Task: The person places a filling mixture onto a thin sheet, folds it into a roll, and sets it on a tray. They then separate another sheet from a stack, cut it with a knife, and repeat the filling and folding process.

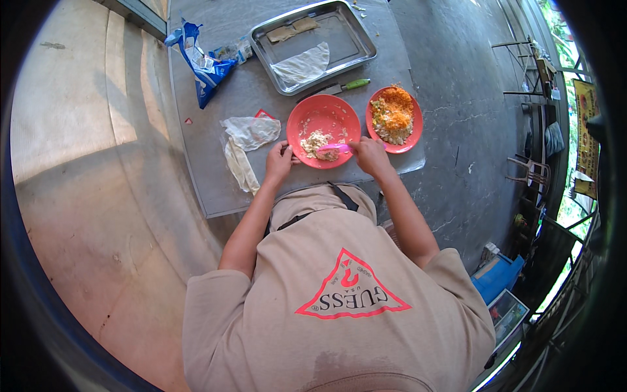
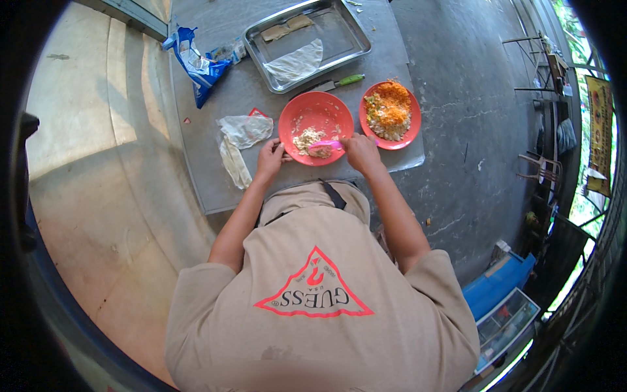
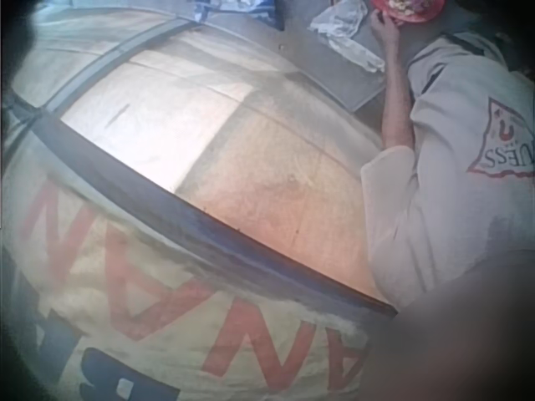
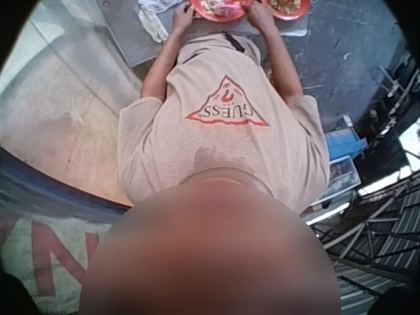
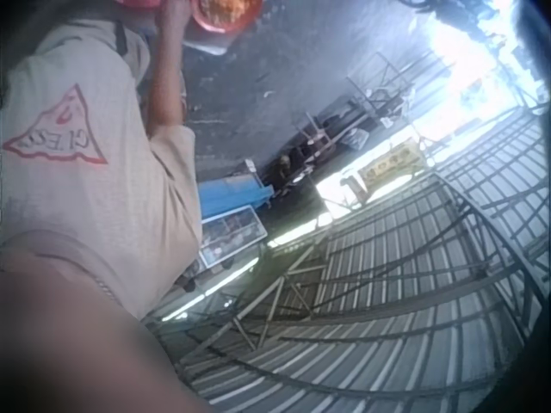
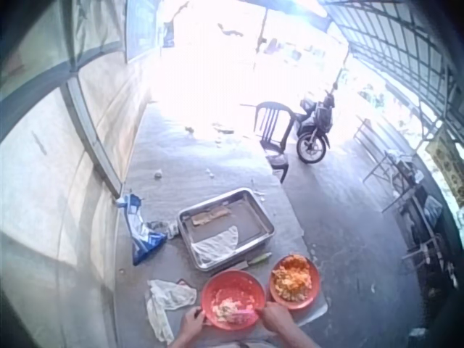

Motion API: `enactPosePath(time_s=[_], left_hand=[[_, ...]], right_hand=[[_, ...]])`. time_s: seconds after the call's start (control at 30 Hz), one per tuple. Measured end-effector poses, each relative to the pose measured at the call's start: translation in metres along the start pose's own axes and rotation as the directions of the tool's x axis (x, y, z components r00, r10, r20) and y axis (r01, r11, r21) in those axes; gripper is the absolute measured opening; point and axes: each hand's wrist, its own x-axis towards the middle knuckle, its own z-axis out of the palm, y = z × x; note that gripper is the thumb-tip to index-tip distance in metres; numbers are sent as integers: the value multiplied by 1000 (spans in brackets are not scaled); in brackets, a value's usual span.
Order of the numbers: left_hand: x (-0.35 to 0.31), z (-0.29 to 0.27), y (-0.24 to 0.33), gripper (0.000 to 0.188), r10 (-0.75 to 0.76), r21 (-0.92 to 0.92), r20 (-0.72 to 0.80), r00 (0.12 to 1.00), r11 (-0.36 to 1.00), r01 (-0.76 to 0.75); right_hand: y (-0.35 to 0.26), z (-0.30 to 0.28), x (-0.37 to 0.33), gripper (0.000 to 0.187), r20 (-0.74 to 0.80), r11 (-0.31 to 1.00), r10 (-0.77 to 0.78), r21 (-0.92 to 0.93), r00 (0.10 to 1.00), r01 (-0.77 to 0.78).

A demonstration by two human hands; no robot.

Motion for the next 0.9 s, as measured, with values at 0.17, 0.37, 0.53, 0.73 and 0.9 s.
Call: enactPosePath(time_s=[0.17, 0.37, 0.53, 0.73, 0.9], left_hand=[[-2, 0, 2, 23, -22, -49, -7, 1000, 999, 22], [-1, -1, -1, 23, -17, -26, -10, 1000, 1000, 17], [3, -3, -7, 23, 3, 6, -7, 1000, 1000, -3], [8, -5, -11, 25, 32, 84, -7, 999, 996, -31], [6, -8, -1, 28, 96, 235, -40, 995, 968, -84]], right_hand=[[23, 8, 18, 28, 168, 959, 4, 279, 986, -52], [42, 15, 17, 34, 293, 855, -2, 497, 956, -150], [47, 8, 11, 40, 343, 779, -4, 591, 939, -212], [45, -2, 0, 44, 417, 724, 64, 606, 907, -330], [43, -2, -8, 42, 521, 614, 104, 636, 847, -467]])
